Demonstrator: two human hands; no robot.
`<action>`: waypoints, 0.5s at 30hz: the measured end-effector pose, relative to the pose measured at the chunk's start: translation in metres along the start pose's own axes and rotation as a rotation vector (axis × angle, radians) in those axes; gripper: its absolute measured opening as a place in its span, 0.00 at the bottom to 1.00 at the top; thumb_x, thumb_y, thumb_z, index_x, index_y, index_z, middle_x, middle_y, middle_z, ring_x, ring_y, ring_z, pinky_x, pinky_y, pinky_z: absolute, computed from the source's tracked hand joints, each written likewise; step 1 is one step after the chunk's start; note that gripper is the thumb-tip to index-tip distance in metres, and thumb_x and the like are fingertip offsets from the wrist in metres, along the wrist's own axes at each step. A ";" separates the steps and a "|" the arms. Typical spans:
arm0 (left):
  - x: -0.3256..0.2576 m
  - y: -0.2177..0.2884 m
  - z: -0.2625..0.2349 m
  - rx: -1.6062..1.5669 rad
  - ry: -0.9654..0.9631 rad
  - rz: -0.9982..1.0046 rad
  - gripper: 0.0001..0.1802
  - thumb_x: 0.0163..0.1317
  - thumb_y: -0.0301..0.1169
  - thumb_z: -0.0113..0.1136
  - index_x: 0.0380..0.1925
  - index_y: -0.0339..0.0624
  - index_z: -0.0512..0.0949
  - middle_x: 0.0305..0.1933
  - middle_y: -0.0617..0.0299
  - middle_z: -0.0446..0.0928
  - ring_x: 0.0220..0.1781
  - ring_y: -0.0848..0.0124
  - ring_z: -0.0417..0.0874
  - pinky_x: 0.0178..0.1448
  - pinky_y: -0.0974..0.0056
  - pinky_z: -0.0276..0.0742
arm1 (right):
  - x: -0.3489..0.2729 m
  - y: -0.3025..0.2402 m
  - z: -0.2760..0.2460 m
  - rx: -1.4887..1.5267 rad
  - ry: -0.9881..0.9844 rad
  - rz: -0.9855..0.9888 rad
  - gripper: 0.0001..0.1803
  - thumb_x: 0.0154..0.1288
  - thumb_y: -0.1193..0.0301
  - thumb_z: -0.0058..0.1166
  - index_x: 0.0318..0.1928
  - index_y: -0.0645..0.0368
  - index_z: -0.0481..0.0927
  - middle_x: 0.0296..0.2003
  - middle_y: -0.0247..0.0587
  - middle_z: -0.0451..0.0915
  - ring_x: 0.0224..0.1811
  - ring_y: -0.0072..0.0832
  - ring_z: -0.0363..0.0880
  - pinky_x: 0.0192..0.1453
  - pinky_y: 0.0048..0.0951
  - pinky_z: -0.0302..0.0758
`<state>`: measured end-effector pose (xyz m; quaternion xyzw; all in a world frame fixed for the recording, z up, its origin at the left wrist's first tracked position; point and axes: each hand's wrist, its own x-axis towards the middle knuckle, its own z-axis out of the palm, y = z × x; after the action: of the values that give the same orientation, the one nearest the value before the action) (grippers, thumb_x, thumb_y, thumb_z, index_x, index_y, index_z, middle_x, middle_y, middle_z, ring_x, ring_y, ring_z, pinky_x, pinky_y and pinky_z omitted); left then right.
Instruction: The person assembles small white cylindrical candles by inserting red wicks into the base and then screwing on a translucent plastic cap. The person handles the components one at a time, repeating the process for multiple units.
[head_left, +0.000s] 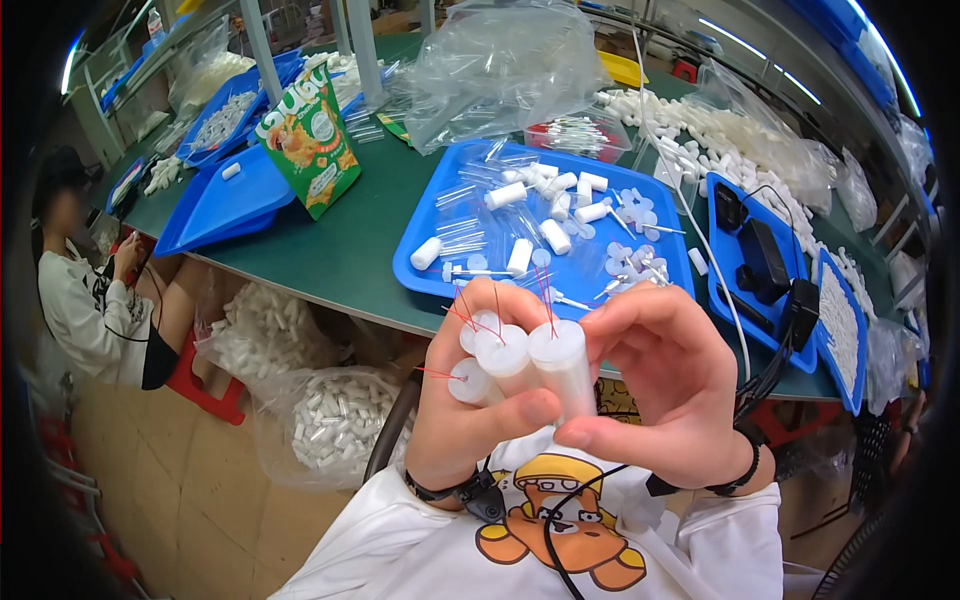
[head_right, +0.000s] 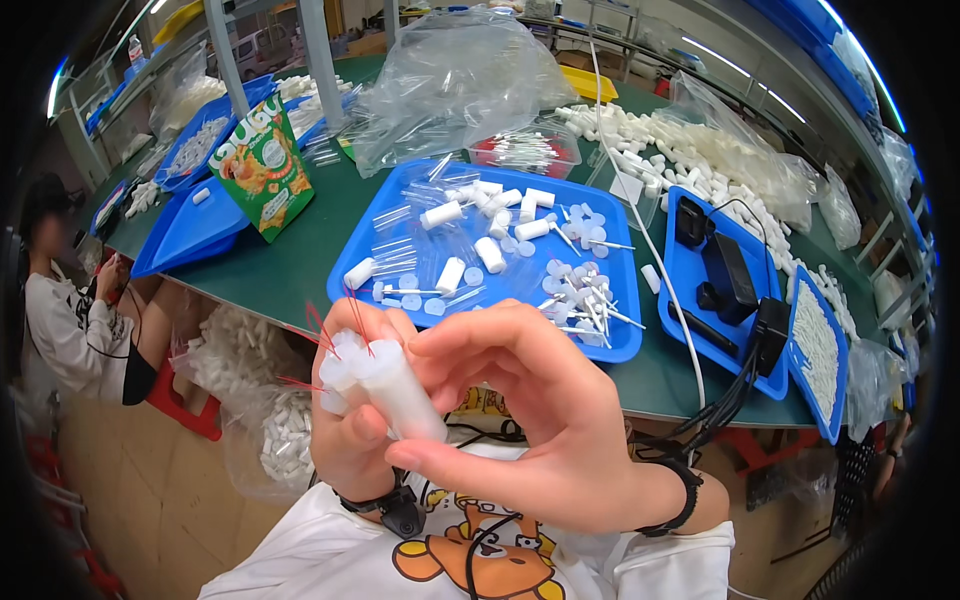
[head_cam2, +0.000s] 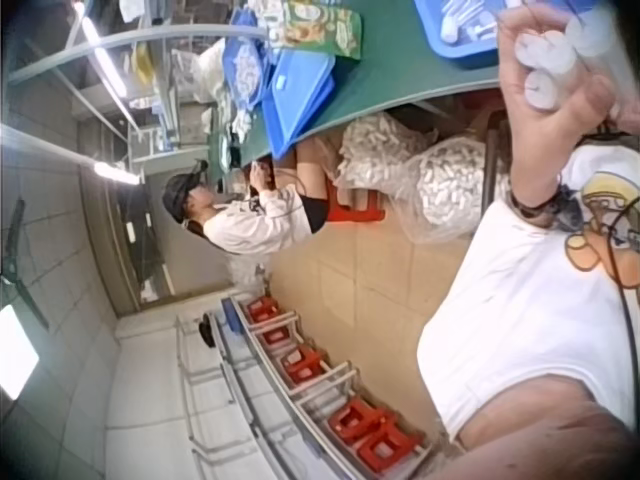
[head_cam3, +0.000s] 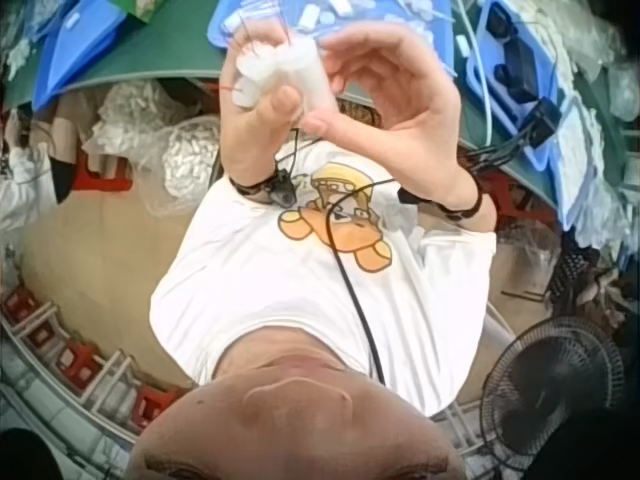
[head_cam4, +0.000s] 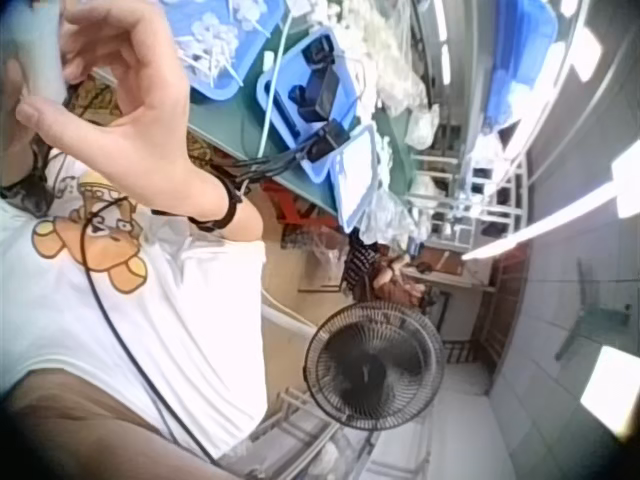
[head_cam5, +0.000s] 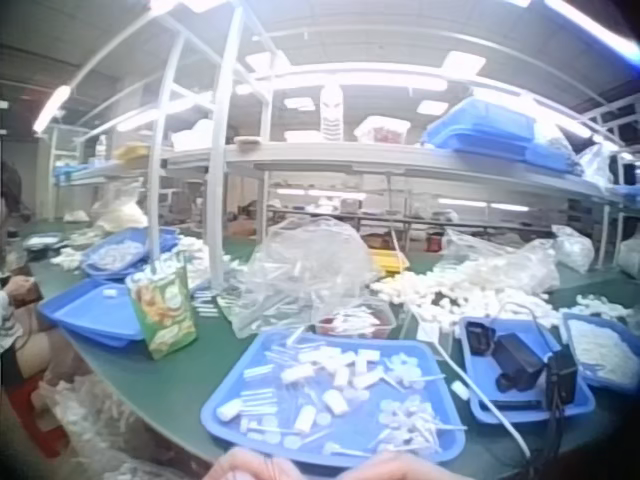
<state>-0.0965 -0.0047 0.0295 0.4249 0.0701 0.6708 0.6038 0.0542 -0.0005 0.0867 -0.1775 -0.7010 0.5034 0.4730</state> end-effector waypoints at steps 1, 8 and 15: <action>0.000 -0.001 0.001 -0.012 0.007 -0.003 0.27 0.45 0.29 0.69 0.43 0.40 0.65 0.42 0.62 0.68 0.45 0.74 0.72 0.48 0.67 0.71 | -0.001 0.002 0.000 -0.021 0.008 -0.011 0.30 0.40 0.80 0.68 0.47 0.64 0.68 0.41 0.38 0.70 0.40 0.22 0.71 0.46 0.24 0.69; -0.001 -0.010 -0.001 -0.121 -0.100 -0.087 0.29 0.44 0.34 0.72 0.43 0.40 0.65 0.42 0.61 0.70 0.43 0.72 0.75 0.46 0.67 0.73 | -0.007 -0.002 0.004 -0.252 0.038 -0.180 0.39 0.32 0.78 0.74 0.48 0.63 0.66 0.36 0.35 0.67 0.31 0.19 0.70 0.33 0.19 0.67; 0.006 -0.007 0.005 0.000 0.007 -0.008 0.29 0.47 0.41 0.69 0.43 0.41 0.65 0.40 0.61 0.70 0.42 0.72 0.74 0.40 0.66 0.73 | -0.010 0.001 -0.004 -0.268 0.052 -0.228 0.41 0.33 0.74 0.74 0.51 0.64 0.65 0.37 0.38 0.67 0.32 0.21 0.71 0.34 0.20 0.69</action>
<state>-0.0879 0.0005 0.0318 0.4223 0.0738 0.6697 0.6064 0.0620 -0.0047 0.0810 -0.1714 -0.7648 0.3440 0.5171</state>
